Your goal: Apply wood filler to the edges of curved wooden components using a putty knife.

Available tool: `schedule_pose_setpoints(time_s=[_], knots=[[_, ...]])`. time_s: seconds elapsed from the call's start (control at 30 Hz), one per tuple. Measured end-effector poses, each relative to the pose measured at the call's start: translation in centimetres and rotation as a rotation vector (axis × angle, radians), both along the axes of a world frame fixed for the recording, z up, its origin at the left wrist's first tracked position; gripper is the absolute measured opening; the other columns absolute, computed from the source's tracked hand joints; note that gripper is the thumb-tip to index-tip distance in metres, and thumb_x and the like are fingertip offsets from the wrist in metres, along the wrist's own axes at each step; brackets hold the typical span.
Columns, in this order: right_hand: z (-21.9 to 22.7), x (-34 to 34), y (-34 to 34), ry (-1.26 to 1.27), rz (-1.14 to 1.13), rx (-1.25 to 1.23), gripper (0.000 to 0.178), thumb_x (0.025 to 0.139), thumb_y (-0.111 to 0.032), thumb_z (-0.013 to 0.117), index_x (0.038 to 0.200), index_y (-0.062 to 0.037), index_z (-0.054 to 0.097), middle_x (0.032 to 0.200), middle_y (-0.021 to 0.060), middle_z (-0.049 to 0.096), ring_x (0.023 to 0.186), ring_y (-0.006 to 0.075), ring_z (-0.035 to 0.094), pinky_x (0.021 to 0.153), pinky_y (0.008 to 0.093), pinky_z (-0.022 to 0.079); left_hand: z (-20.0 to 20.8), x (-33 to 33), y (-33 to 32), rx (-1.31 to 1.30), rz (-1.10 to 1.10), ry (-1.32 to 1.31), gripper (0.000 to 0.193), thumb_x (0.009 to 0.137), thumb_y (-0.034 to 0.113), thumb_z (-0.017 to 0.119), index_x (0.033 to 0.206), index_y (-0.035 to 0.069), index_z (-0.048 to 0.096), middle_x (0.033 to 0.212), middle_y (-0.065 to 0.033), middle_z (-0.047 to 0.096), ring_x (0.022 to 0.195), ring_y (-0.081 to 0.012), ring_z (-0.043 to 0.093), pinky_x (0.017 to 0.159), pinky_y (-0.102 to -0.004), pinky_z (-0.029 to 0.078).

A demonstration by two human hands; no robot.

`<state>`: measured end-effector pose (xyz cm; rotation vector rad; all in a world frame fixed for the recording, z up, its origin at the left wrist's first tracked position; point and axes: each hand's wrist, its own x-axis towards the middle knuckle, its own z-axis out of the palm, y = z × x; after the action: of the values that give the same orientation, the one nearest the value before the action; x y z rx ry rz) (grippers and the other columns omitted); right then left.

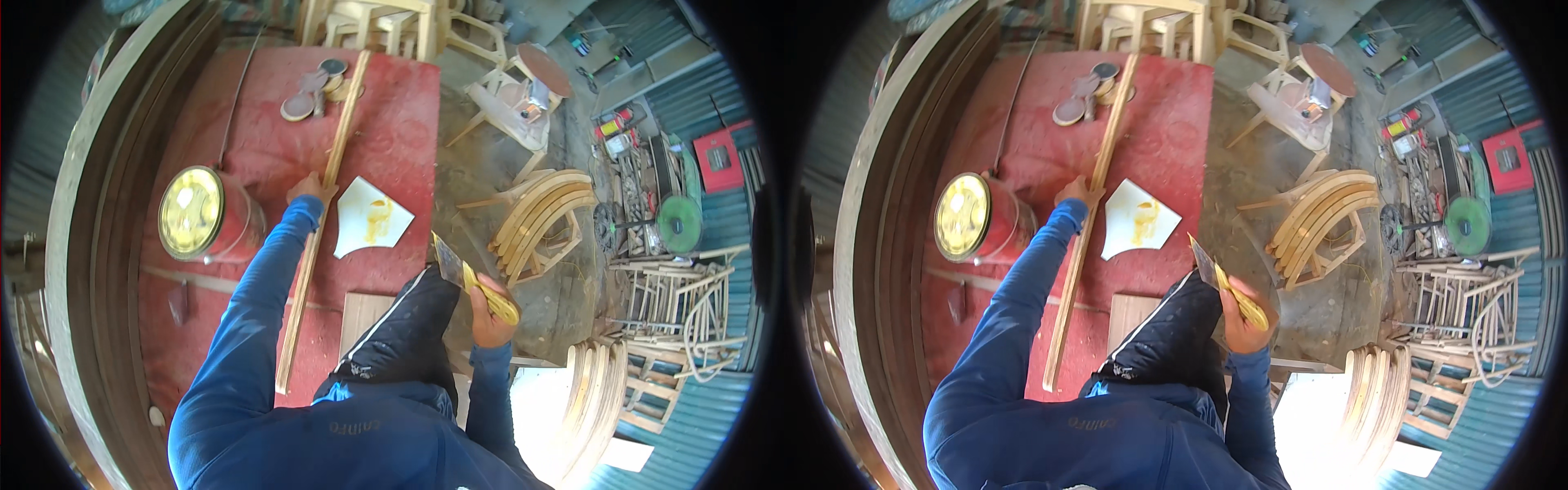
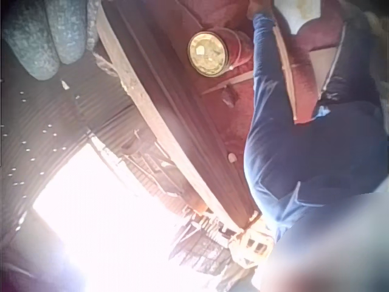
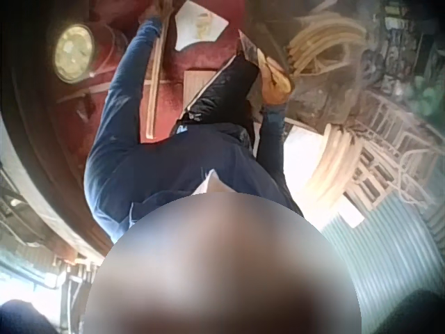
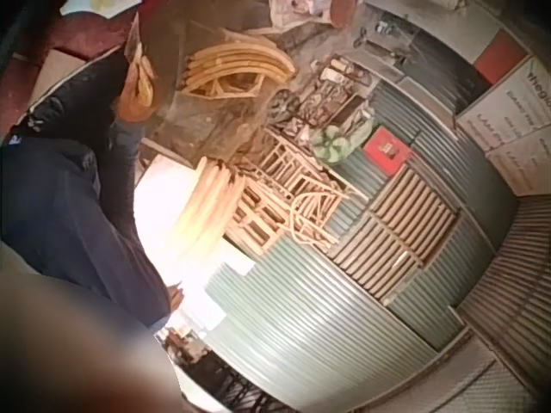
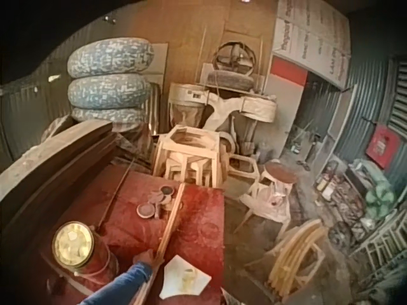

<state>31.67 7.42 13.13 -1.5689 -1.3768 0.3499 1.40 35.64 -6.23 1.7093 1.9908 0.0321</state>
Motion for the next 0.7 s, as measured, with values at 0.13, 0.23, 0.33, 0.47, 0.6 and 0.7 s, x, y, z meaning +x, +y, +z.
schedule_pose_setpoints(time_s=[0.13,0.23,0.33,0.47,0.6,0.7], knots=[[0.2,4.3,-1.0,0.067,-0.149,0.01,0.02,0.088,-0.001,0.073,0.107,0.004,0.072,0.1,0.0144,0.076,0.09,0.017,0.072,0.08,0.0274,0.055,-2.2,1.0,1.1,0.019,0.0,0.084,0.055,0.084,0.056,0.062,0.118,0.014,0.068,0.116,-0.0201,0.071,0.11,-0.0382,0.067,0.094,-0.0518,0.052],[-0.3,7.2,-1.6,0.18,-0.24,-0.012,0.018,0.089,-0.001,0.073,0.106,0.0034,0.072,0.1,0.0141,0.076,0.09,0.0169,0.071,0.081,0.0273,0.055,-2.1,1.2,1.9,0.018,0.003,0.155,0.049,0.088,0.049,0.058,0.118,0.011,0.068,0.116,-0.0201,0.071,0.106,-0.0416,0.068,0.094,-0.0521,0.052],[-0.8,10.1,-2.2,0.242,-0.264,-0.026,0.015,0.089,0.0,0.071,0.104,0.0022,0.072,0.101,0.0149,0.076,0.09,0.0176,0.072,0.081,0.0276,0.055,1.5,1.4,1.5,0.041,-0.071,0.018,0.044,0.09,0.042,0.061,0.115,0.008,0.07,0.112,-0.0201,0.072,0.103,-0.0403,0.069,0.092,-0.0491,0.053],[-0.8,12.6,-2.9,0.178,-0.27,-0.031,0.015,0.088,0.002,0.07,0.102,0.0013,0.071,0.102,0.0167,0.075,0.093,0.021,0.073,0.081,0.0293,0.055,14.3,3.5,0.1,0.052,-0.291,-0.678,0.024,0.097,0.013,0.063,0.115,-0.001,0.069,0.098,-0.007,0.074,0.093,-0.0144,0.067,0.082,-0.0314,0.054],[0.0,13.2,-3.7,0.172,-0.259,-0.014,0.015,0.087,0.003,0.07,0.102,0.0002,0.071,0.102,0.0156,0.075,0.094,0.0254,0.074,0.081,0.0318,0.056,32.8,6.2,-0.2,0.188,-0.482,-0.819,0.032,0.099,0.016,0.064,0.125,-0.003,0.064,0.107,-0.0025,0.069,0.094,-0.0086,0.062,0.085,-0.0269,0.05],[0.6,12.8,-5.3,0.156,-0.262,0.006,0.015,0.087,0.002,0.07,0.102,-0.0001,0.071,0.104,0.0159,0.074,0.093,0.0258,0.073,0.081,0.0325,0.056,43.2,8.6,1.5,0.357,-0.612,-0.861,0.034,0.101,0.023,0.063,0.125,-0.002,0.063,0.109,-0.002,0.069,0.097,-0.0074,0.06,0.087,-0.0245,0.048]])
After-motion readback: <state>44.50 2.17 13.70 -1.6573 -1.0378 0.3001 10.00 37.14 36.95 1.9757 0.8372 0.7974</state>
